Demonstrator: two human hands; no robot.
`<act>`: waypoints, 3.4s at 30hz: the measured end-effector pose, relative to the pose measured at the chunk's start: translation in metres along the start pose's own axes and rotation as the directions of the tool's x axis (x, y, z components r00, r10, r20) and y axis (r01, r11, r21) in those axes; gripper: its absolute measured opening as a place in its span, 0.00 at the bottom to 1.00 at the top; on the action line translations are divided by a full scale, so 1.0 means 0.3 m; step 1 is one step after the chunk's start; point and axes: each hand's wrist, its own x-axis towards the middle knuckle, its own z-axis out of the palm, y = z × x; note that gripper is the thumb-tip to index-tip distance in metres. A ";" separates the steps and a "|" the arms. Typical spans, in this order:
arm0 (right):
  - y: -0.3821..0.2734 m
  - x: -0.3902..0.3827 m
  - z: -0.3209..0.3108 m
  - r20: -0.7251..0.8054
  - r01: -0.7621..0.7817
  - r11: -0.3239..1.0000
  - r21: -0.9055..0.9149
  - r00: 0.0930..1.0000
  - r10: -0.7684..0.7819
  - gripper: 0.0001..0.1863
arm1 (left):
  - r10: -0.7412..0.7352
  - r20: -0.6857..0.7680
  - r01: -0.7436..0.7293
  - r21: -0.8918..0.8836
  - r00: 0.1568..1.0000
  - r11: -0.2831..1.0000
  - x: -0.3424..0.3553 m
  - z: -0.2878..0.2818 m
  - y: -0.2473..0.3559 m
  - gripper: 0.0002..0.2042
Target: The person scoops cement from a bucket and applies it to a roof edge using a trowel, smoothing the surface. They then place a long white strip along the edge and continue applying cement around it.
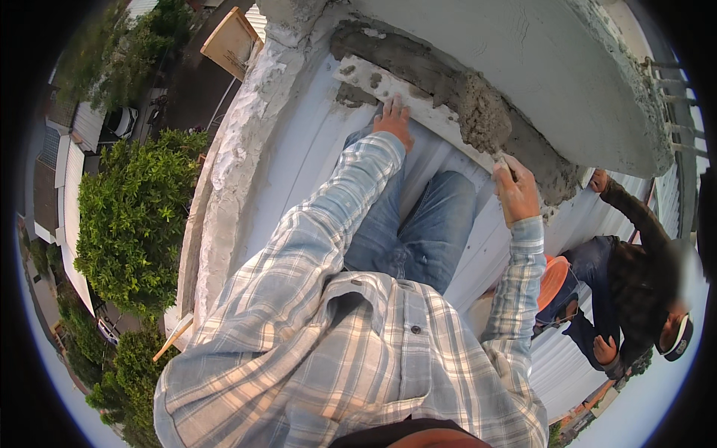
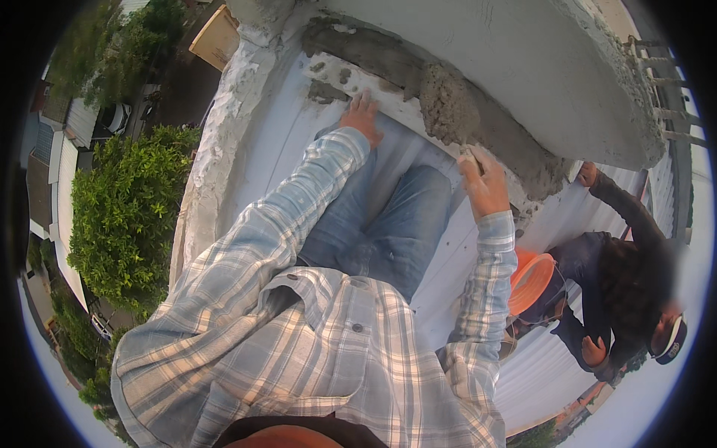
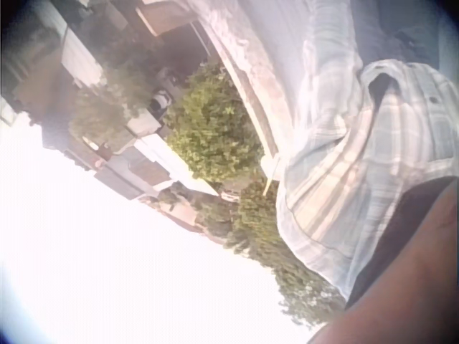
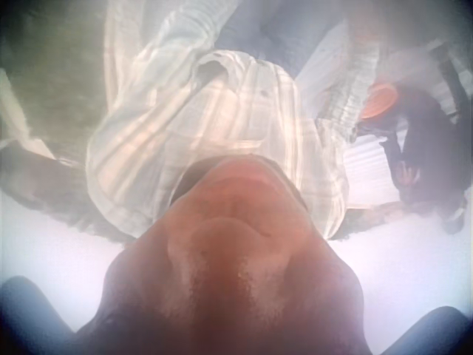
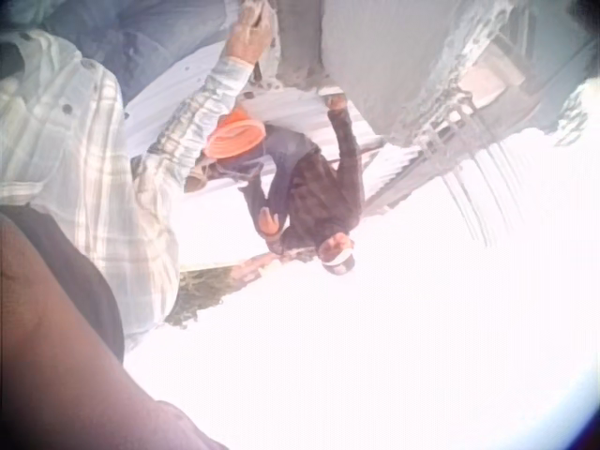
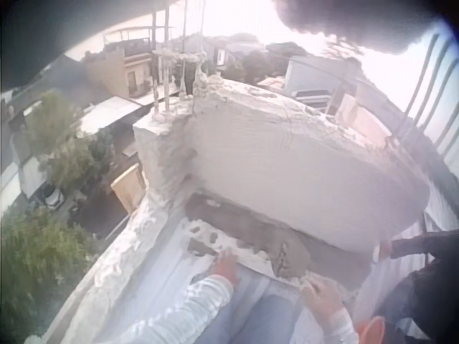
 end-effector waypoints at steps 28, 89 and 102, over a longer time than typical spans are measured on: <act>0.236 0.205 0.319 0.017 -0.235 0.462 0.855 0.903 0.429 0.14 | -0.391 -0.436 -0.018 -0.686 0.811 0.728 0.061 -0.002 -0.122 0.22; 0.470 0.294 0.038 -0.407 -0.435 0.734 -0.521 0.883 0.234 0.28 | 0.201 0.210 -0.258 0.294 0.957 0.920 -0.078 -0.005 0.069 0.39; 0.116 0.460 0.533 0.063 -0.131 0.131 0.983 0.902 0.427 0.17 | 0.218 0.182 -0.250 0.181 0.959 0.951 -0.081 0.012 0.062 0.39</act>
